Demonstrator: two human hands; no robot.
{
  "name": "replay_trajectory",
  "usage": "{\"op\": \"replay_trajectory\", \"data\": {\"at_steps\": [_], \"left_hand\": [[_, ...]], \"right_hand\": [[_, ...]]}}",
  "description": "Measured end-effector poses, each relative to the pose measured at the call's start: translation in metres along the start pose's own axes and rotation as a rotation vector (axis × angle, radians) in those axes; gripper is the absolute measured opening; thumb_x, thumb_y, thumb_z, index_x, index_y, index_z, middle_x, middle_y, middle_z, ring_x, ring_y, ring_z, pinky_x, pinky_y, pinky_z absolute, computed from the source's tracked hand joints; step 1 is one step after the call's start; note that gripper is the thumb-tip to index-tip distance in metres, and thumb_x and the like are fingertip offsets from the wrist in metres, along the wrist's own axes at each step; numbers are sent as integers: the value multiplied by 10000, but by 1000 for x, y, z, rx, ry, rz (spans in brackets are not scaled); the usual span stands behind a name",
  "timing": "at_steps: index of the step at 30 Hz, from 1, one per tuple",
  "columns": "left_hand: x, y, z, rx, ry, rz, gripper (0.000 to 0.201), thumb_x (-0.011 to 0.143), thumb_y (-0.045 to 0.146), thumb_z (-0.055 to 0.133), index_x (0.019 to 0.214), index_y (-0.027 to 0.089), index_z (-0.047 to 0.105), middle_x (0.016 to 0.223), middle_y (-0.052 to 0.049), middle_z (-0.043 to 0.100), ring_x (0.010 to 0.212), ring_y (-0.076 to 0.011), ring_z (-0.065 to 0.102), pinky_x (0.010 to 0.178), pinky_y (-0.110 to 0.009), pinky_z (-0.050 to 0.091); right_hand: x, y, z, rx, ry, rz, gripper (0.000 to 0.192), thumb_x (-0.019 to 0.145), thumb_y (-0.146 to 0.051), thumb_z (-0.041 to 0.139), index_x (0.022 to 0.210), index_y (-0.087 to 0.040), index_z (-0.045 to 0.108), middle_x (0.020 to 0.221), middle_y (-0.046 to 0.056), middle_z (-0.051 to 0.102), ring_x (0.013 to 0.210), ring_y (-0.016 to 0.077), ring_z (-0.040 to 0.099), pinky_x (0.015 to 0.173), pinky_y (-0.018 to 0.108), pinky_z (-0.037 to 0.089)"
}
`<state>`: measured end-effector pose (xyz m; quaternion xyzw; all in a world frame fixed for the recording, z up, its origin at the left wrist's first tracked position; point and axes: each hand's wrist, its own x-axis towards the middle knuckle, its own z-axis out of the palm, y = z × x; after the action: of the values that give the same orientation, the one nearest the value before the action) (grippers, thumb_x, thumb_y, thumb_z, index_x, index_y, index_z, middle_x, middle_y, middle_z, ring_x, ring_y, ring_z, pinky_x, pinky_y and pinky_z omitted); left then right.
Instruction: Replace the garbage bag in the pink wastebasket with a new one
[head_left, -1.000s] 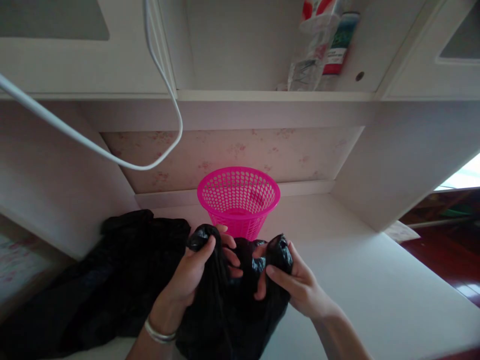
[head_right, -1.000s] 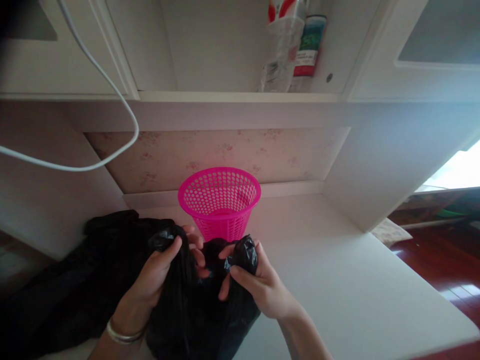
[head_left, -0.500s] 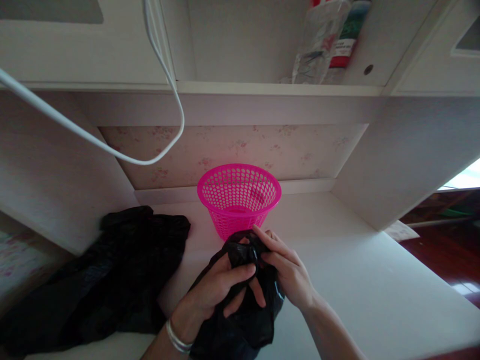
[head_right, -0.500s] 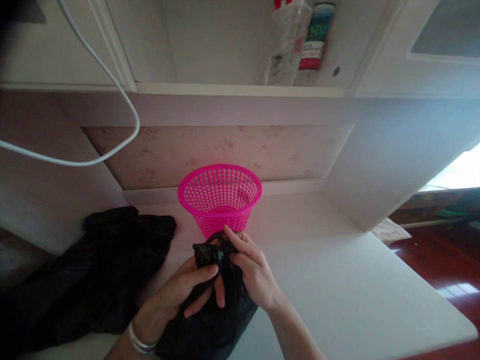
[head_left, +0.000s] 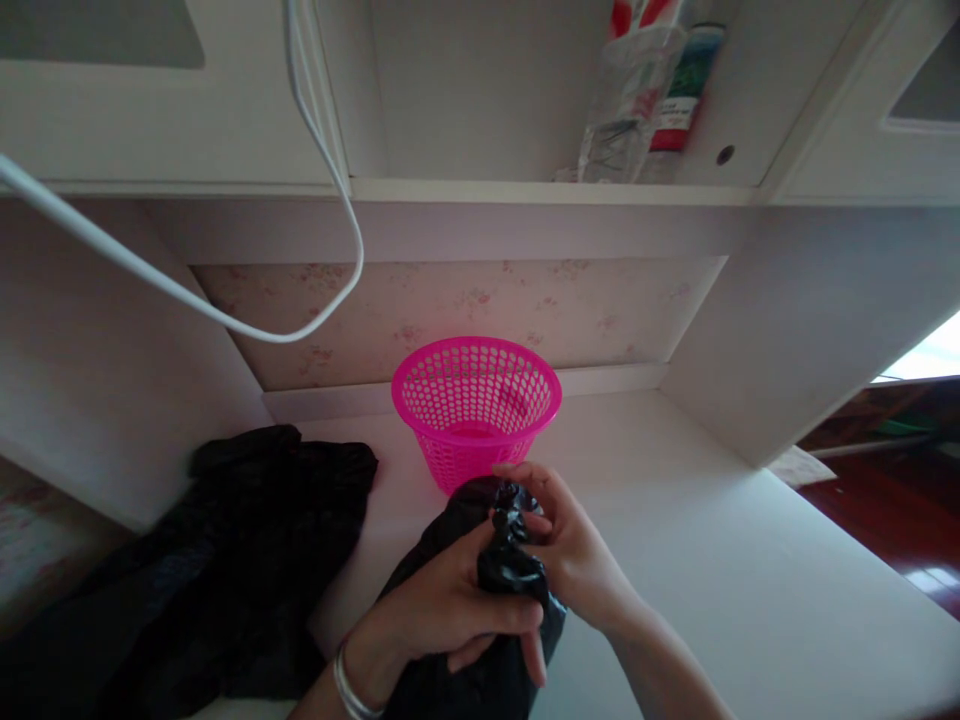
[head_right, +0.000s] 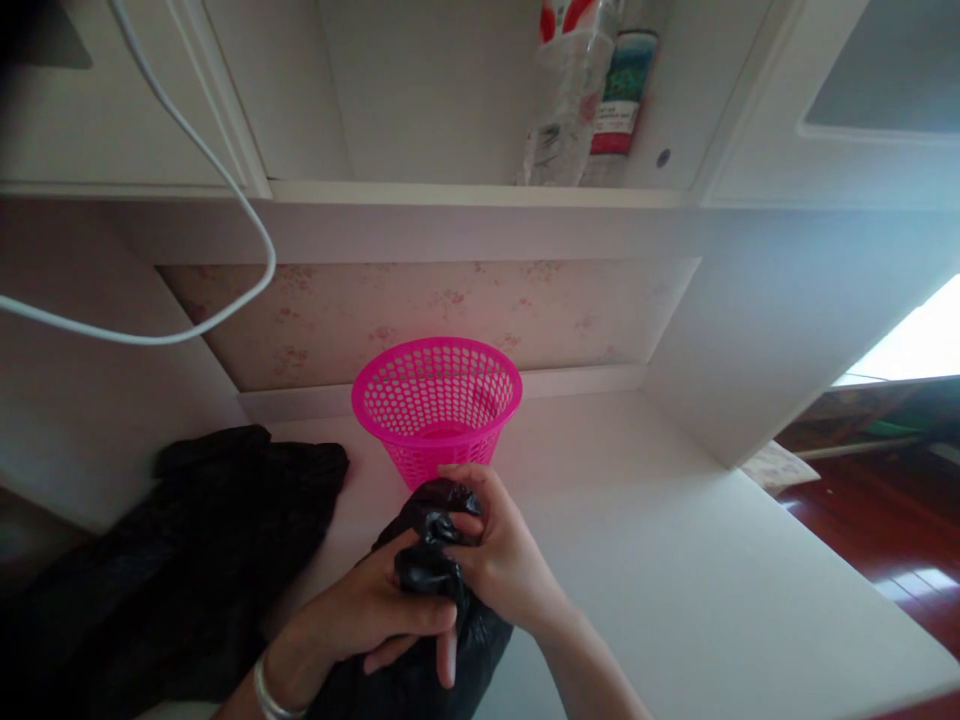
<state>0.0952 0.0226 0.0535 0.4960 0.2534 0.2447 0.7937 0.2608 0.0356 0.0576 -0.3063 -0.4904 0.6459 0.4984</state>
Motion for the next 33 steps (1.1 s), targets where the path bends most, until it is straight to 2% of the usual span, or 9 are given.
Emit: {"op": "replay_trajectory", "data": {"at_steps": [5, 10, 13, 16, 18, 20, 25, 29, 33], "left_hand": [[3, 0, 7, 90, 69, 5, 657, 827, 419, 745, 1306, 144, 390, 734, -15, 748, 294, -34, 418, 280, -149, 249], [0, 5, 9, 154, 225, 41, 635, 834, 428, 739, 1280, 193, 354, 634, 78, 637, 329, -37, 390, 305, -149, 266], [0, 6, 8, 194, 278, 85, 499, 864, 485, 699, 1140, 205, 392, 526, 127, 489, 349, -48, 377, 326, -157, 256], [1, 2, 5, 195, 224, 120, 575, 827, 486, 749, 1144, 212, 356, 591, 104, 531, 407, -52, 407, 372, -162, 298], [-1, -1, 4, 186, 145, 129, 603, 811, 471, 773, 1145, 219, 338, 636, 89, 557, 434, -55, 436, 399, -165, 316], [-5, -2, 3, 151, 75, 136, 527, 821, 455, 765, 1052, 239, 343, 747, 39, 625, 461, -56, 485, 423, -170, 338], [-15, 10, 2, 450, -68, 301, 330, 902, 341, 652, 774, 233, 368, 868, -34, 662, 678, -115, 577, 634, -254, 455], [-16, 21, 4, 812, -194, 225, 286, 914, 274, 609, 692, 219, 437, 771, -24, 671, 681, -133, 580, 660, -265, 436], [-20, 31, 6, 924, -174, 96, 88, 889, 227, 659, 830, 222, 594, 800, -25, 750, 710, -164, 681, 628, -241, 454]], "right_hand": [[-4, 1, -11, 10, -150, 108, 625, 766, -213, 821, 1298, -257, 495, 819, -6, 689, 726, 129, 686, 629, 208, 538], [-28, -14, -24, -213, -133, -65, 592, 836, -309, 747, 1397, -321, 556, 1466, 101, 491, 1325, 288, 513, 960, 379, 533], [-36, -22, -21, -472, -262, -133, 569, 871, -340, 709, 1421, -329, 564, 1348, 109, 559, 1174, 274, 587, 926, 386, 531], [-35, -21, -11, -699, -172, -247, 355, 850, -360, 743, 1200, -306, 723, 1033, 74, 666, 1003, 253, 614, 982, 430, 476], [-32, -15, -7, -681, -49, -238, 145, 879, -376, 708, 933, -256, 767, 810, 42, 646, 802, 206, 616, 836, 373, 516], [-28, -7, -7, -465, 19, -124, 231, 924, -425, 638, 853, -224, 727, 673, 10, 589, 584, 146, 549, 591, 286, 479], [-20, 7, -12, -145, 215, -95, 285, 872, -493, 703, 910, -211, 680, 788, 13, 642, 704, 139, 572, 636, 243, 461], [-15, 2, -6, -342, 5, -180, 292, 1002, -471, 508, 1027, -216, 648, 1014, 59, 686, 948, 172, 617, 848, 293, 487], [-9, 3, 0, -529, -78, -87, 229, 1005, -395, 492, 984, -213, 629, 804, 7, 644, 727, 137, 556, 675, 257, 452]]}}
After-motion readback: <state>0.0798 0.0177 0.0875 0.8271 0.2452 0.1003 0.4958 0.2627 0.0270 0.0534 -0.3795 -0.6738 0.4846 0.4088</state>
